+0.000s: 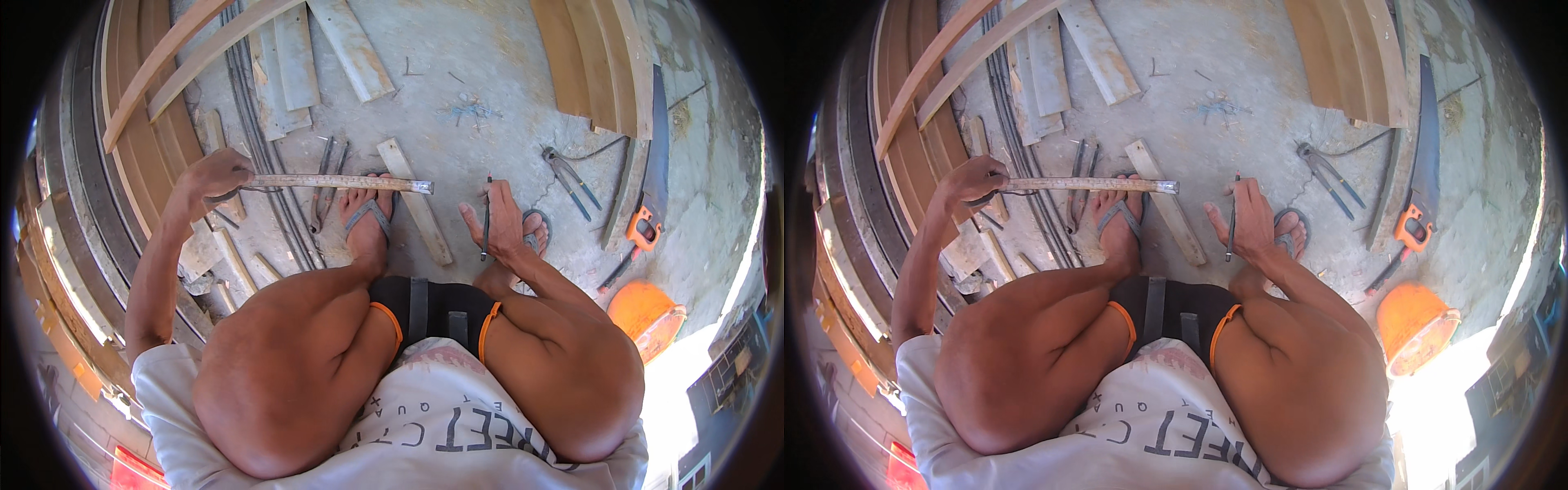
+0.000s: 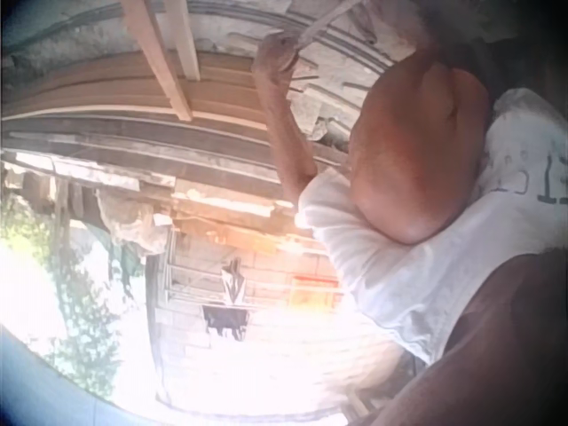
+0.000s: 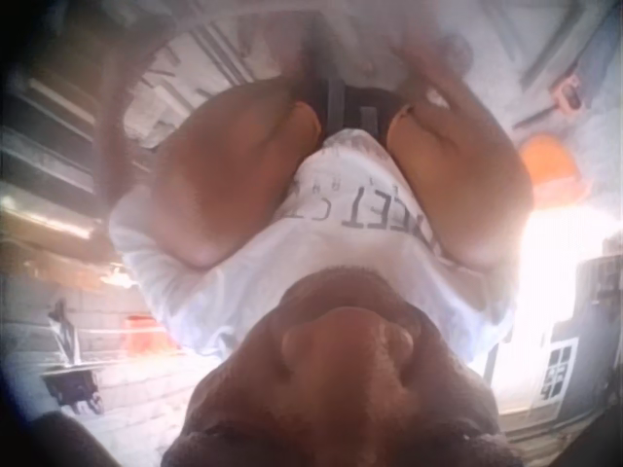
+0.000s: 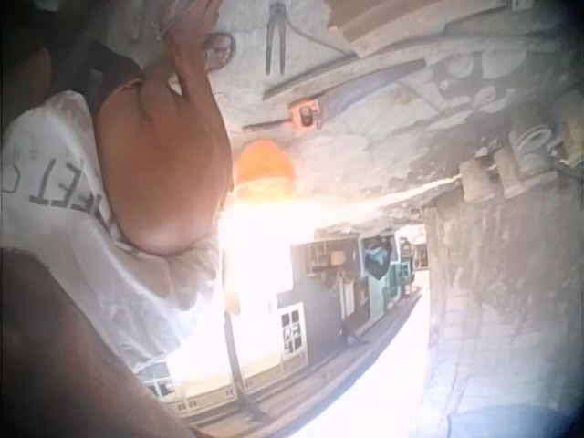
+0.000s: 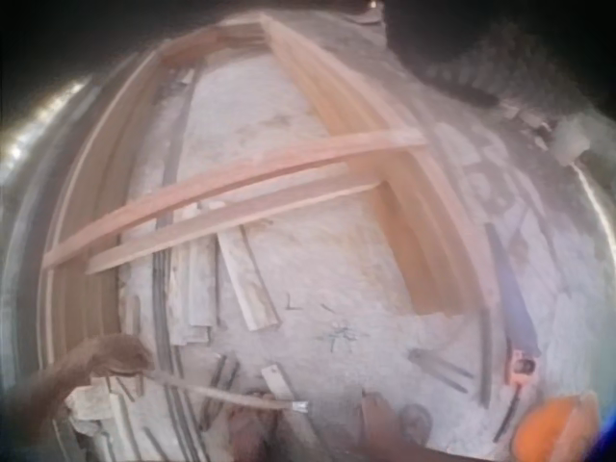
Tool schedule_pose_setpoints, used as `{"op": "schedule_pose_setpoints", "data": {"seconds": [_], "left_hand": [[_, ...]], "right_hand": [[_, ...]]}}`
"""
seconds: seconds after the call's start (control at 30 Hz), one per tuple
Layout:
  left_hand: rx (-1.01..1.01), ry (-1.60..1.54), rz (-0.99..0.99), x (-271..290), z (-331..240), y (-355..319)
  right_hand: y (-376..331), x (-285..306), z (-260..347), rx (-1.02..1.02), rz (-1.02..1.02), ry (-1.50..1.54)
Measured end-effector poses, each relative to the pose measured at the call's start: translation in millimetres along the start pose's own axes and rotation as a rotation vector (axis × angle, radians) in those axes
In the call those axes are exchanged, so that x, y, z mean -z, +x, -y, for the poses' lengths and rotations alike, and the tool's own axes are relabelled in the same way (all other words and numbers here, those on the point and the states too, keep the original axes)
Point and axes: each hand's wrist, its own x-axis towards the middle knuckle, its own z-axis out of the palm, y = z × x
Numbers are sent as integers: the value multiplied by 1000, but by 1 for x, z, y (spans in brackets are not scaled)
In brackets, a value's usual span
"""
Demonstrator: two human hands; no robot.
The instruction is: The person sits on a concrete floor and assembles a rectangular wooden frame. They use pliers to remove nails from a piece of wood, then measure and mark a small wooden strip with a tape measure and pencil. The person positions the wooden frame on the ground and continues to measure and mark components.
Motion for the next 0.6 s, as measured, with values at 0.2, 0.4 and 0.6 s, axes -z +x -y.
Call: {"op": "schedule_pose_setpoints", "data": {"seconds": [0.2, 0.4, 0.6], "left_hand": [[187, -555, 33, 1, 25, -14], [39, -551, -65, -3, -25, -8], [123, -665, -84, -11, -58, -2]], "right_hand": [[-8, -40, 7, 259, 299, -221], [22, -40, 42, 136, 318, -227], [50, -12, 31, 252, 126, -281]]}}
